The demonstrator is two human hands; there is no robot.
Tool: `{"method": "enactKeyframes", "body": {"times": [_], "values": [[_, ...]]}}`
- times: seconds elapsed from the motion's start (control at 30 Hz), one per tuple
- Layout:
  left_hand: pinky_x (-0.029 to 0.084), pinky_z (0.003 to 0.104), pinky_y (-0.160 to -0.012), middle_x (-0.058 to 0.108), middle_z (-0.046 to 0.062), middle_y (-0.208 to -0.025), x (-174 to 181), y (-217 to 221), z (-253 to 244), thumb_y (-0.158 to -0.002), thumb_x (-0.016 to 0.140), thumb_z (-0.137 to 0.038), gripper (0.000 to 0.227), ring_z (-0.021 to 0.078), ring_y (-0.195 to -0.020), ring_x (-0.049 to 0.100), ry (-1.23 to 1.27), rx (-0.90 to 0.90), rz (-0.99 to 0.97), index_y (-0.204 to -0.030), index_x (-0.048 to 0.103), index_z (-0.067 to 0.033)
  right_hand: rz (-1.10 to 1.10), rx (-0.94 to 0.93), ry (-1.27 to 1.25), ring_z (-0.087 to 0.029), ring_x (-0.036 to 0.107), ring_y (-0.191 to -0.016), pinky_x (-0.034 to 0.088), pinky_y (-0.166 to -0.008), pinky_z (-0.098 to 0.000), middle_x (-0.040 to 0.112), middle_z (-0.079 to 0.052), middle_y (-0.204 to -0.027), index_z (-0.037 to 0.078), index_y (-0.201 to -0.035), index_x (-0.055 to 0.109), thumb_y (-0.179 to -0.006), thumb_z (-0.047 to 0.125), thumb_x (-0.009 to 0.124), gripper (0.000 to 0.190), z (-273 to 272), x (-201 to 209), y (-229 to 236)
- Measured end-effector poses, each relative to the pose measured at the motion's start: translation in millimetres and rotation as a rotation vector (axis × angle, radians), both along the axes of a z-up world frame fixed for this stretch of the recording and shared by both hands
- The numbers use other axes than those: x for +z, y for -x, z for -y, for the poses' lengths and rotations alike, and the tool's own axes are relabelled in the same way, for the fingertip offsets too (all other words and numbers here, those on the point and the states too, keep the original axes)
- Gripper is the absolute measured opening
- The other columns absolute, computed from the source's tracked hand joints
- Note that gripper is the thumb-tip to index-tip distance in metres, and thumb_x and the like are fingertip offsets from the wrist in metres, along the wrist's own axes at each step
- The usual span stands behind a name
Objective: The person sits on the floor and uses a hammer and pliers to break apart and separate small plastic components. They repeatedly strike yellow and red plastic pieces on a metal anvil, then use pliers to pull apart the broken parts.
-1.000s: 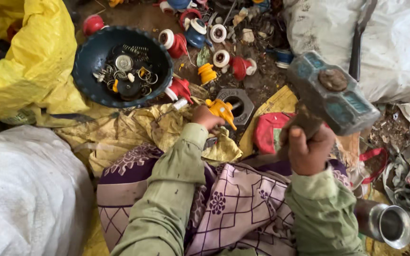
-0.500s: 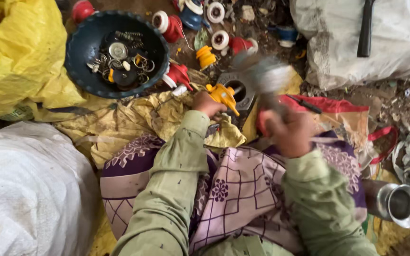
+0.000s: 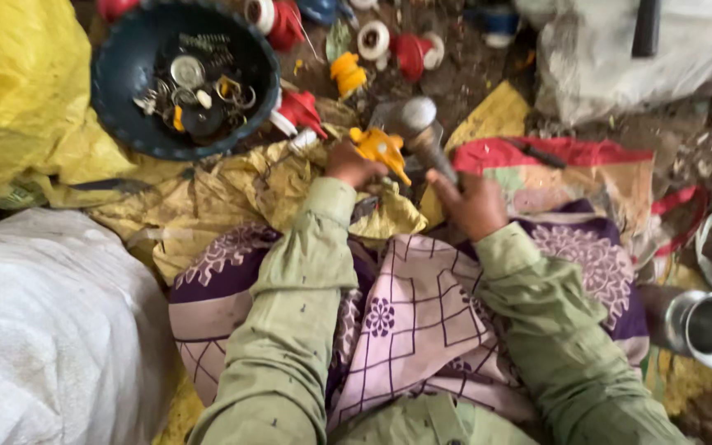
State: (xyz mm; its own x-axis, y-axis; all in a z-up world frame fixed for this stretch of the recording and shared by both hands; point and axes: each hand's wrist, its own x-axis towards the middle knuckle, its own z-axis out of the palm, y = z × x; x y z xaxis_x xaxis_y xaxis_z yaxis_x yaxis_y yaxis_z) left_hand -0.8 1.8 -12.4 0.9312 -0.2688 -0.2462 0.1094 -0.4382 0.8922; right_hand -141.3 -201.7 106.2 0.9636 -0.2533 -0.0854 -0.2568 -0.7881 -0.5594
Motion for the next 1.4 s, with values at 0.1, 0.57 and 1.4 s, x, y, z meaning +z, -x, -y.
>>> {"method": "enactKeyframes", "body": {"times": [0.1,0.57,1.4], "values": [[0.063,0.037,-0.046,0.075,0.014,-0.078,7,-8,4,-0.065,0.082,-0.003,0.029,0.0232,-0.061,0.074,0.196,0.091,-0.416,-0.091,0.073,0.0054,0.12,-0.114,-0.521,-0.019,0.059,-0.047,0.045,-0.04,-0.0349,0.063,-0.007,-0.061,0.001,-0.086,0.068,-0.093,0.046,0.069,0.046,5,53,7],[0.066,0.043,-0.054,0.076,0.014,-0.084,8,-5,-2,-0.056,0.083,-0.008,0.039,0.0258,-0.064,0.077,0.185,0.092,-0.464,-0.094,0.073,-0.0002,-0.121,-0.014,-0.042,-0.028,0.067,-0.053,0.048,-0.051,-0.0425,0.063,-0.014,-0.056,-0.002,-0.077,0.073,-0.093,0.058,0.069,0.062,5,-9,-20],[0.049,0.048,-0.093,0.056,0.022,-0.12,23,-5,9,-0.059,0.091,-0.019,0.075,0.0433,-0.111,0.058,-0.072,0.058,0.49,-0.122,0.054,0.0013,-0.119,-0.774,-1.8,-0.012,0.051,-0.056,0.046,-0.051,-0.0283,0.051,0.001,-0.067,0.014,-0.098,0.057,-0.097,0.021,0.07,0.016,96,-138,-52]]}}
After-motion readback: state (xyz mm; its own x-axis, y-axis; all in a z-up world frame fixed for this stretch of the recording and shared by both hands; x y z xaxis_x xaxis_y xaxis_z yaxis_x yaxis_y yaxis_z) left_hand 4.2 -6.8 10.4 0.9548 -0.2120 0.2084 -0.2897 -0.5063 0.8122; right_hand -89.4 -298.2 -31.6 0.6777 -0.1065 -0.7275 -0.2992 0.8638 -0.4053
